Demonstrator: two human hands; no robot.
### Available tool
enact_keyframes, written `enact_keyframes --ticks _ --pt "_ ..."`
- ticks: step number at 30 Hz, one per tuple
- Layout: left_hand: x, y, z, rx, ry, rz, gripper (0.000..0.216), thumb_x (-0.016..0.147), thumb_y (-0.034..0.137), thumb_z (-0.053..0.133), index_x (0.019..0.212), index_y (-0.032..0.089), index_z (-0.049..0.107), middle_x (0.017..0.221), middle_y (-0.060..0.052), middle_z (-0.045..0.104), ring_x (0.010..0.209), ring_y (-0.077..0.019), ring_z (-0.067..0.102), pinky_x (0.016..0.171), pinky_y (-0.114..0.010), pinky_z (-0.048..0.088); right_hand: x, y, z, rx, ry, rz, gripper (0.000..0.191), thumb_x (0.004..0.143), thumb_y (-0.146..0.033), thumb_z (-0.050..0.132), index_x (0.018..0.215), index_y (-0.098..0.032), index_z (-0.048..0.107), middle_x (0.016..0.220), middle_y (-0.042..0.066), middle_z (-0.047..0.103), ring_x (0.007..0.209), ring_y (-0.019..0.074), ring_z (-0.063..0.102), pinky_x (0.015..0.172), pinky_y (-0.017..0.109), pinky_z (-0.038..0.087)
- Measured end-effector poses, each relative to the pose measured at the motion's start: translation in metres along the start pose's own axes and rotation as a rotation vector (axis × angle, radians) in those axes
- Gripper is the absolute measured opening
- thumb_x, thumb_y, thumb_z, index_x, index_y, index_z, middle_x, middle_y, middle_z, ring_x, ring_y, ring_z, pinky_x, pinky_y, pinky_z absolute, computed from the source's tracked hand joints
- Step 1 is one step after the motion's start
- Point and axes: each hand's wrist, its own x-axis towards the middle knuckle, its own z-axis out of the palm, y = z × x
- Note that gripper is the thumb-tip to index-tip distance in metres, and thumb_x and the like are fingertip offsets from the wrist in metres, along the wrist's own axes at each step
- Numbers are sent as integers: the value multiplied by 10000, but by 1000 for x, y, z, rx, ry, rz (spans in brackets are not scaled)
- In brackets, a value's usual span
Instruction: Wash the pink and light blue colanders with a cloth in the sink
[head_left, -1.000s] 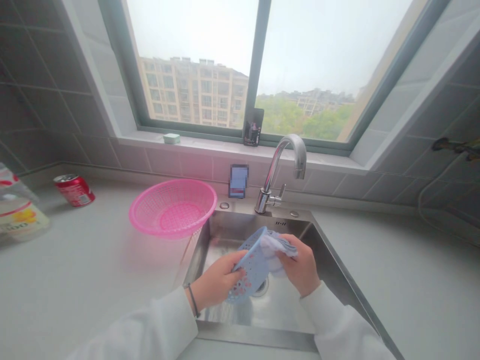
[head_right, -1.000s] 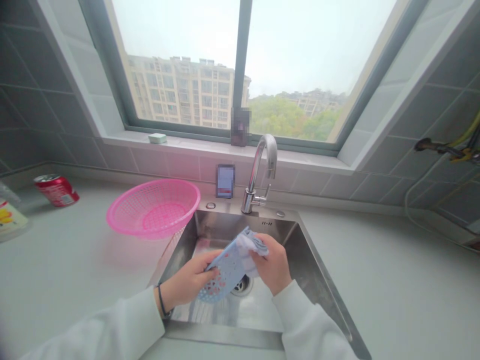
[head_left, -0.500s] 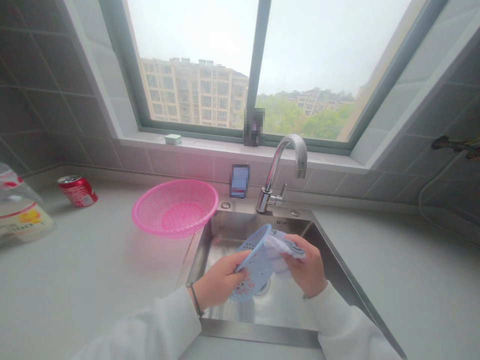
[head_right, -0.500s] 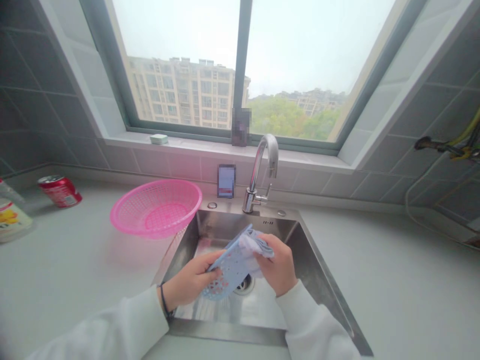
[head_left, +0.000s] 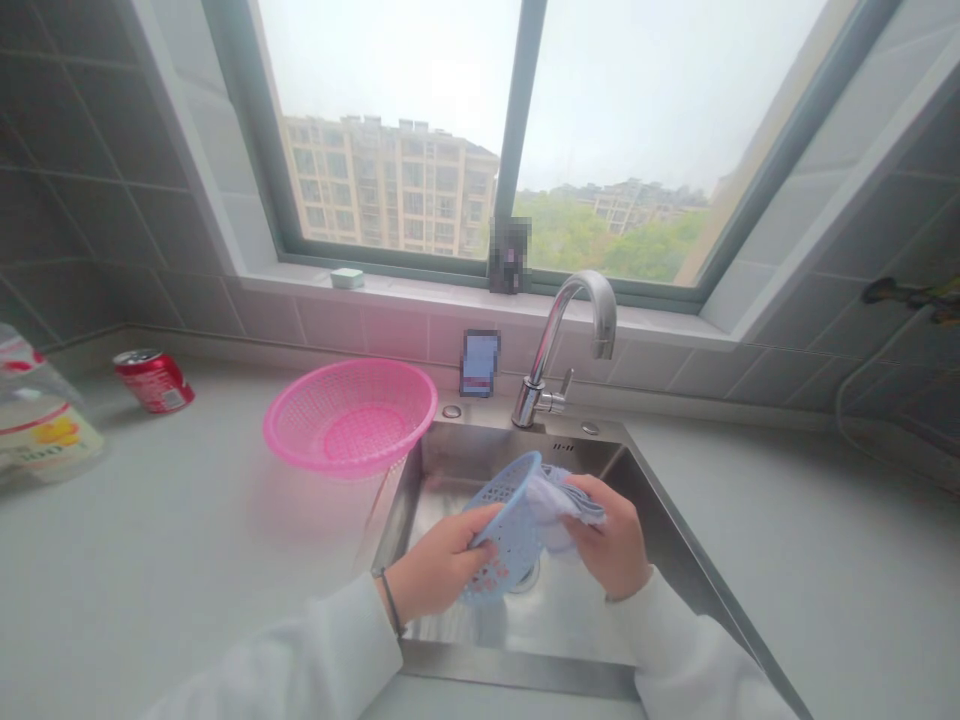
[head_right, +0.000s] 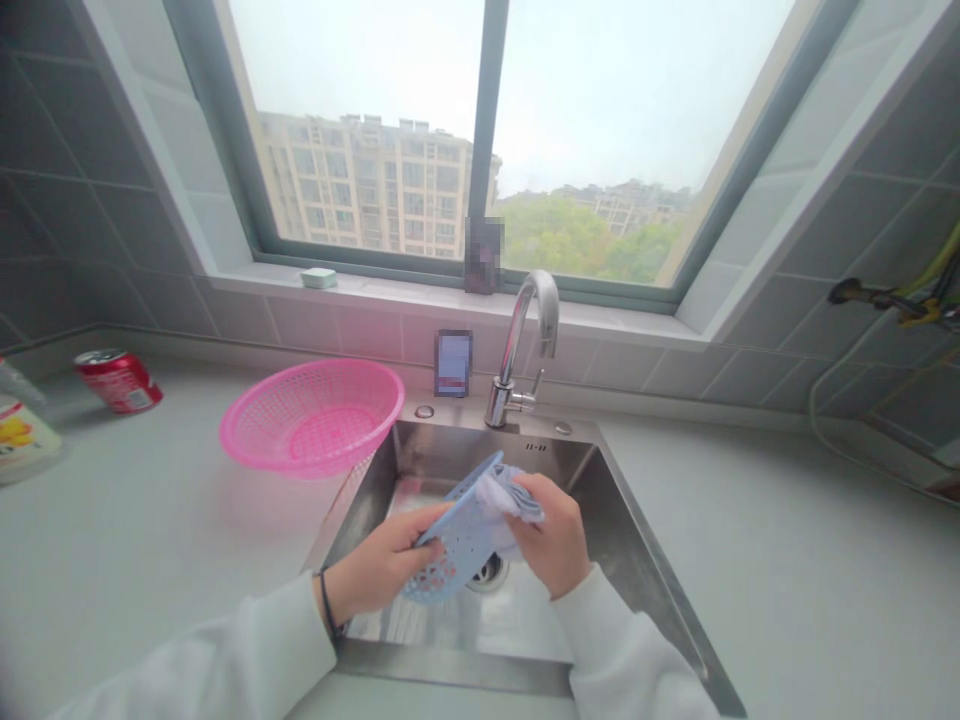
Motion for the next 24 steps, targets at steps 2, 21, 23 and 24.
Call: enact_keyframes --ticks 2,21,23,24 --pt "2 1 -1 5 14 29 480 838 213 593 1313 183 652 1084 -78 706 1031 -262 606 982 -381 459 -8 -24 13 92 -144 -163 340 940 -501 539 881 -206 699 703 40 699 593 180 648 560 275 516" --pt "1 1 -5 -41 29 -51 456 826 350 666 1245 174 698 997 -81 693 900 -238 603 794 -319 498 -6 -17 12 121 -166 -149 272 921 -445 590 911 -206 720 765 55 731 669 204 685 634 297 546" --pt "-1 0 -7 -67 3 -89 527 832 403 664 1305 170 663 982 -81 690 836 -224 607 746 -313 497 2 2 2 78 -38 24 270 913 -440 600 913 -198 719 818 68 748 714 222 700 675 320 561" --pt "-2 0 -7 -75 -3 -98 564 830 424 666 1330 165 645 979 -82 689 817 -220 607 736 -313 496 5 11 -3 45 32 106 276 908 -445 602 897 -195 718 818 70 749 714 230 700 672 329 562"
